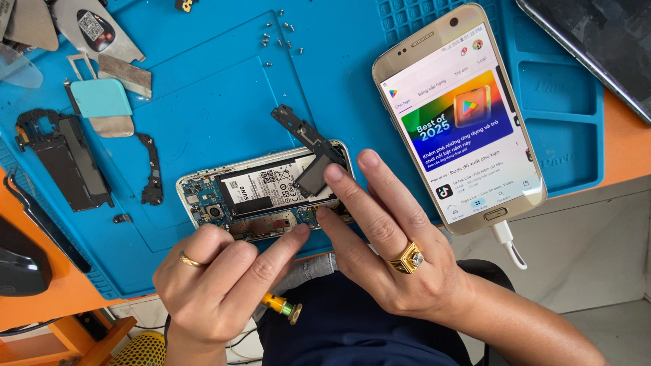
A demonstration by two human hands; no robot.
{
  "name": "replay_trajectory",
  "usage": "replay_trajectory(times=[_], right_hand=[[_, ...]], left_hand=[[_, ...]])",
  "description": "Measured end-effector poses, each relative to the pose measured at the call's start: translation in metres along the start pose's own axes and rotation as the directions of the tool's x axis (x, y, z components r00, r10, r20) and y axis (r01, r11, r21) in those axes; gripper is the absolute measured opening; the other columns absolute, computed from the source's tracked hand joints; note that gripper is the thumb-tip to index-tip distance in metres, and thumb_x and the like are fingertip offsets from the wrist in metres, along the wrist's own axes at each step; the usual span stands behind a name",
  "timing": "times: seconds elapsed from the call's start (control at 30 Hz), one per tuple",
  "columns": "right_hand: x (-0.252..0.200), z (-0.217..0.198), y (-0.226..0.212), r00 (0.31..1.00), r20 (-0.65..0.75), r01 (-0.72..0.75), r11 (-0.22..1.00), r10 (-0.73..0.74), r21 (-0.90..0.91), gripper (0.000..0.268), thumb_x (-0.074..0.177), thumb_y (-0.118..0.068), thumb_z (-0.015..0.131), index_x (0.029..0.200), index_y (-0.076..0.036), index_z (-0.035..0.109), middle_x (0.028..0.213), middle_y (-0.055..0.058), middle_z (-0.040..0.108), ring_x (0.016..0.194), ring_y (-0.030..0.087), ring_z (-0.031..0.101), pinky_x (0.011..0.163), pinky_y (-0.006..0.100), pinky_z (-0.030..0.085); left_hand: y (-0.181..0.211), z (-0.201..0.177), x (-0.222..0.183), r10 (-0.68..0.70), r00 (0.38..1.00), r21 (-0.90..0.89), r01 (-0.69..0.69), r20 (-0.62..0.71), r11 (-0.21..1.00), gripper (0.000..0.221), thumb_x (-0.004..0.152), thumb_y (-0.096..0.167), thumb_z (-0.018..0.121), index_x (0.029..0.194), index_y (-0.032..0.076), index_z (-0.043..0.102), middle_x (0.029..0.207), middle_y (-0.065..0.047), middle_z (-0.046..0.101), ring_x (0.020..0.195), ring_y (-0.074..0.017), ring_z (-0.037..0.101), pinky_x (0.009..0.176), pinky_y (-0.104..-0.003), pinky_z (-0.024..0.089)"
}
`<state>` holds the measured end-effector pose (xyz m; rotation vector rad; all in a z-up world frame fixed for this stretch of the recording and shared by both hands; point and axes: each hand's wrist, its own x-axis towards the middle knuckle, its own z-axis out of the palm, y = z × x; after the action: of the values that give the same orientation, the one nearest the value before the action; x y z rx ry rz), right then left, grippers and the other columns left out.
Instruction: The person uses a screwdriver to remove screws from a disassembled smartphone on a blue mat. They then use tweezers to connect a ribbon cable and install a battery into the phone's chassis.
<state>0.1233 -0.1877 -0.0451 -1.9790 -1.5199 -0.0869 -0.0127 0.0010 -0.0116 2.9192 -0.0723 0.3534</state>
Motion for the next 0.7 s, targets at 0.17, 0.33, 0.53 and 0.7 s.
replay_trajectory(times=[0.17, 0.33, 0.53, 0.7], right_hand=[[0.0012, 0.0005, -0.0004, 1.0, -0.015, 0.003, 0.999, -0.004, -0.036, 0.02, 0.114, -0.01, 0.059, 0.121, 0.0, 0.074, 0.143, 0.026, 0.057, 0.133, 0.051, 0.061, 0.11, 0.051, 0.067], [0.0046, 0.0, -0.0017, 0.999, -0.034, 0.014, 0.999, -0.016, -0.046, 0.017, 0.113, -0.011, 0.062, 0.117, -0.004, 0.078, 0.141, 0.024, 0.059, 0.13, 0.049, 0.064, 0.109, 0.049, 0.066], [0.0033, -0.0003, -0.0027, 1.0, 0.003, -0.011, 0.999, 0.011, -0.051, 0.017, 0.117, -0.016, 0.066, 0.128, -0.011, 0.078, 0.148, 0.022, 0.052, 0.133, 0.051, 0.065, 0.108, 0.053, 0.067], [0.0024, -0.0006, -0.0032, 1.0, 0.012, -0.011, 0.999, 0.012, -0.046, 0.018, 0.117, -0.015, 0.066, 0.129, -0.009, 0.078, 0.15, 0.022, 0.049, 0.135, 0.05, 0.062, 0.111, 0.054, 0.068]], left_hand=[[0.0014, -0.0018, -0.0008, -0.004, 1.0, 0.009, 0.003, 0.018, 1.0, 0.018, 0.102, 0.01, 0.076, 0.114, 0.018, 0.088, 0.071, -0.002, 0.031, 0.062, -0.0237, 0.031, 0.049, -0.039, 0.037], [0.0039, -0.0041, 0.0023, 0.016, 1.0, 0.041, -0.016, 0.002, 0.999, 0.031, 0.105, 0.004, 0.062, 0.114, 0.017, 0.088, 0.074, -0.002, 0.03, 0.062, -0.0224, 0.031, 0.049, -0.038, 0.038], [0.0035, -0.003, 0.0016, 0.025, 1.0, 0.027, -0.025, 0.013, 0.999, 0.032, 0.106, 0.005, 0.058, 0.114, 0.016, 0.088, 0.073, -0.001, 0.03, 0.062, -0.0228, 0.033, 0.05, -0.037, 0.04], [0.0045, -0.0044, 0.0032, 0.015, 0.999, 0.065, -0.017, 0.04, 0.998, 0.026, 0.107, 0.011, 0.062, 0.112, 0.02, 0.086, 0.072, -0.001, 0.036, 0.063, -0.0233, 0.035, 0.052, -0.038, 0.042]])
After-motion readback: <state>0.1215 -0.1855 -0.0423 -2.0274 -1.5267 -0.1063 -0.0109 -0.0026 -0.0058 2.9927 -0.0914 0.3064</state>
